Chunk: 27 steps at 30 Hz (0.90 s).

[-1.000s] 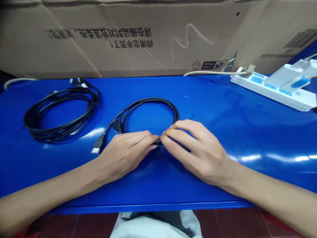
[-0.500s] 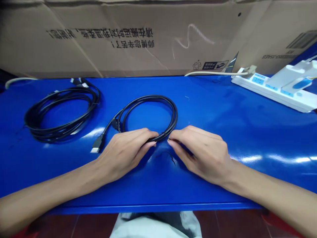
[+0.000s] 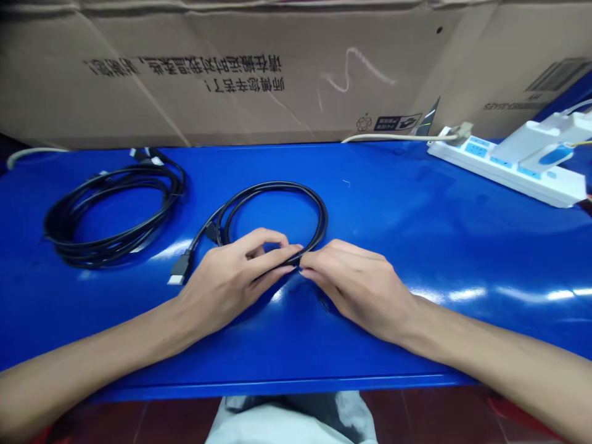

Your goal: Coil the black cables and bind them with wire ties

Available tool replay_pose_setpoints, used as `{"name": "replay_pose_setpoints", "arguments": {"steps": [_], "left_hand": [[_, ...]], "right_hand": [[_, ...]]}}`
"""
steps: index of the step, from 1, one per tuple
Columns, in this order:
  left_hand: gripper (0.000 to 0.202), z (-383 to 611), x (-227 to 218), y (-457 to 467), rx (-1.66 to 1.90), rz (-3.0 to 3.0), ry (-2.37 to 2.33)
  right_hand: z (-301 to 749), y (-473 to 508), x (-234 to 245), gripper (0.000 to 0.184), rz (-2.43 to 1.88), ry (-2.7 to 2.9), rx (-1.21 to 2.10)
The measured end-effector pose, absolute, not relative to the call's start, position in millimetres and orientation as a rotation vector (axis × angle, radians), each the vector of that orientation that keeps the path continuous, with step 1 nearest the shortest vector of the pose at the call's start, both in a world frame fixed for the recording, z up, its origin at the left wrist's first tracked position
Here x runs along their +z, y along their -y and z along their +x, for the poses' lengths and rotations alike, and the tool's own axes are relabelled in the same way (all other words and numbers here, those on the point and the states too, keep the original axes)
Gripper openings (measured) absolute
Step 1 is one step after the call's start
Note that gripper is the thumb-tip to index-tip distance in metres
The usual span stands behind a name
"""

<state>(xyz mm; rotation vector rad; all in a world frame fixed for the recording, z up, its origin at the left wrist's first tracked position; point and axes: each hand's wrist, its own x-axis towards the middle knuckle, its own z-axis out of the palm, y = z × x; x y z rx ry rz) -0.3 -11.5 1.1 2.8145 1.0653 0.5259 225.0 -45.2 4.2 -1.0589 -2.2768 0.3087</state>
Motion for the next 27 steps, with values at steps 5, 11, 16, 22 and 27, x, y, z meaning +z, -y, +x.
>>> {"name": "replay_pose_setpoints", "arguments": {"steps": [5,11,16,22,27], "left_hand": [[0.027,2,1,11,0.73,2.748,-0.958],[0.024,5,8,12,0.863,2.641,-0.974],[0.023,6,9,13,0.869,2.59,-1.021],[0.022,6,12,14,0.832,2.496,-1.058],[0.019,5,14,15,0.825,2.347,-1.076]], "right_hand": [[225,45,6,0.01,-1.058,2.219,0.223],[226,45,8,0.007,-1.185,2.097,0.34],[226,46,9,0.011,-1.222,1.961,0.588],[225,45,13,0.008,-1.149,2.094,0.362],[223,44,10,0.012,-1.137,2.099,0.473]]}}
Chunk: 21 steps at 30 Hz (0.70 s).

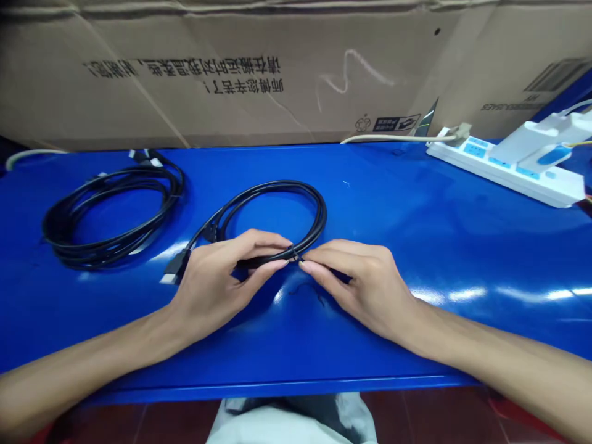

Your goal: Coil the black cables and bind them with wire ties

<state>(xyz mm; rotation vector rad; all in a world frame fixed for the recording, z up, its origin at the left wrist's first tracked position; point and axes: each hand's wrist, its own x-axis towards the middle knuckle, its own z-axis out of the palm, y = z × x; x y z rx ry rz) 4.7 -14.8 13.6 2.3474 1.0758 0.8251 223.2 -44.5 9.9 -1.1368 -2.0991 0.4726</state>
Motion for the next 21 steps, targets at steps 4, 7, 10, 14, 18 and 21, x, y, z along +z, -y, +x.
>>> {"name": "replay_pose_setpoints", "arguments": {"steps": [4,7,10,14,18,21], "left_hand": [[0.017,3.6,14.4,15.1,0.852,2.307,-1.072],[0.018,3.9,13.5,15.4,0.85,2.373,-1.052],[0.018,5.3,11.0,16.3,0.876,2.503,-1.013],[0.017,7.4,8.2,18.2,0.953,2.659,-0.97],[0.017,7.6,7.0,18.6,0.998,2.686,-0.986],[0.022,6.5,5.5,18.1,0.987,2.704,-0.968]], "right_hand": [[223.7,43.5,7.8,0.015,-1.119,2.098,0.492],[224.5,41.6,7.6,0.015,-1.14,2.105,0.592],[225.0,40.4,7.9,0.01,-1.216,2.084,0.695],[224.9,41.8,7.9,0.01,-1.187,2.063,0.762],[224.3,42.0,8.3,0.012,-1.227,2.016,0.841],[224.5,40.8,9.6,0.012,-1.236,2.023,0.915]]}}
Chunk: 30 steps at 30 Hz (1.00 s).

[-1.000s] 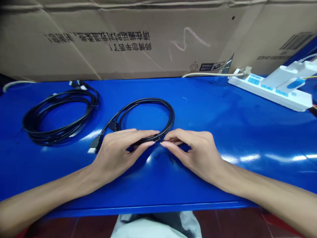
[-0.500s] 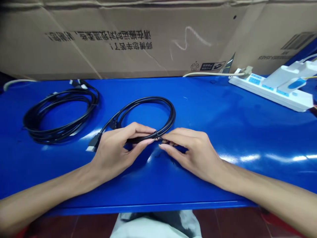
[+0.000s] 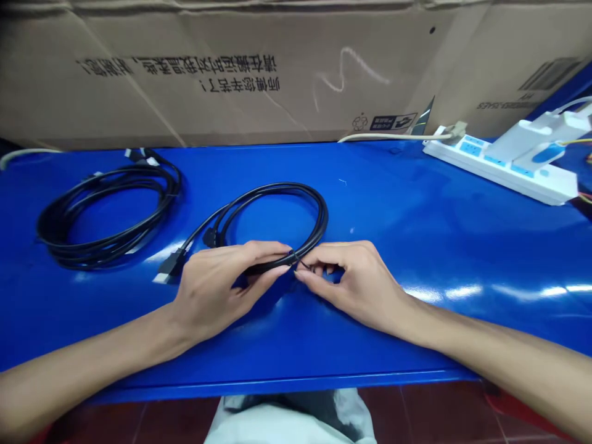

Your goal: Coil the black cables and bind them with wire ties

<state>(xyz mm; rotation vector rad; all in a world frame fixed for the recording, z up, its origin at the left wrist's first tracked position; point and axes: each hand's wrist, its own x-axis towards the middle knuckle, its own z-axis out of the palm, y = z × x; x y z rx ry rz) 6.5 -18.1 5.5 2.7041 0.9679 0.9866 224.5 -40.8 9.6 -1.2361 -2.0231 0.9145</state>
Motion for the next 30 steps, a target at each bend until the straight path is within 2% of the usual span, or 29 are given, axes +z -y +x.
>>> {"name": "replay_pose_setpoints", "arguments": {"steps": [5,15,20,30], "left_hand": [[0.033,5,3,17,0.949,2.779,-0.946],[0.035,2,2,15,0.928,2.875,-0.823],[0.031,4,4,16,0.969,2.901,-0.821],[0.025,4,5,14,0.959,2.922,-0.846]], "right_hand": [[227,39,13,0.012,-1.217,2.032,1.029],[232,34,19,0.013,-1.193,1.965,1.268],[235,31,21,0.008,-1.14,1.921,1.344],[234,31,24,0.012,-1.184,1.932,1.365]]}}
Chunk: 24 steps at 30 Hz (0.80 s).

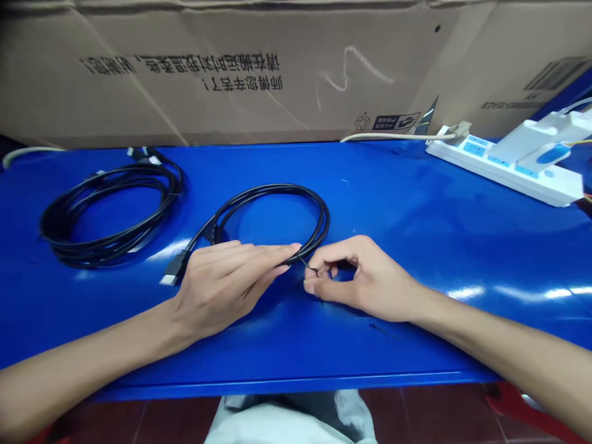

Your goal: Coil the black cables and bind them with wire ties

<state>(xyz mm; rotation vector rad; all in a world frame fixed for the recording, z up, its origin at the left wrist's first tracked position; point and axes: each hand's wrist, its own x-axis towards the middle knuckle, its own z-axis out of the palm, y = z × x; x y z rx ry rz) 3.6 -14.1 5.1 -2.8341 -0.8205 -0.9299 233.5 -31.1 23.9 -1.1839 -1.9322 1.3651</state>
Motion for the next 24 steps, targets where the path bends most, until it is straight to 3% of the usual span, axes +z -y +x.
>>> {"name": "replay_pose_setpoints", "arguments": {"steps": [11,18,24], "left_hand": [[0.023,3,4,16,-0.99,-2.845,0.944],[0.024,6,3,17,-0.951,-2.853,0.941],[0.042,6,3,18,-0.828,-2.865,0.932]], "right_hand": [[228,44,20,0.014,-1.23,1.995,0.988],[225,41,16,0.019,-1.27,1.95,1.136],[231,33,23,0.026,-1.248,1.85,1.369]]}}
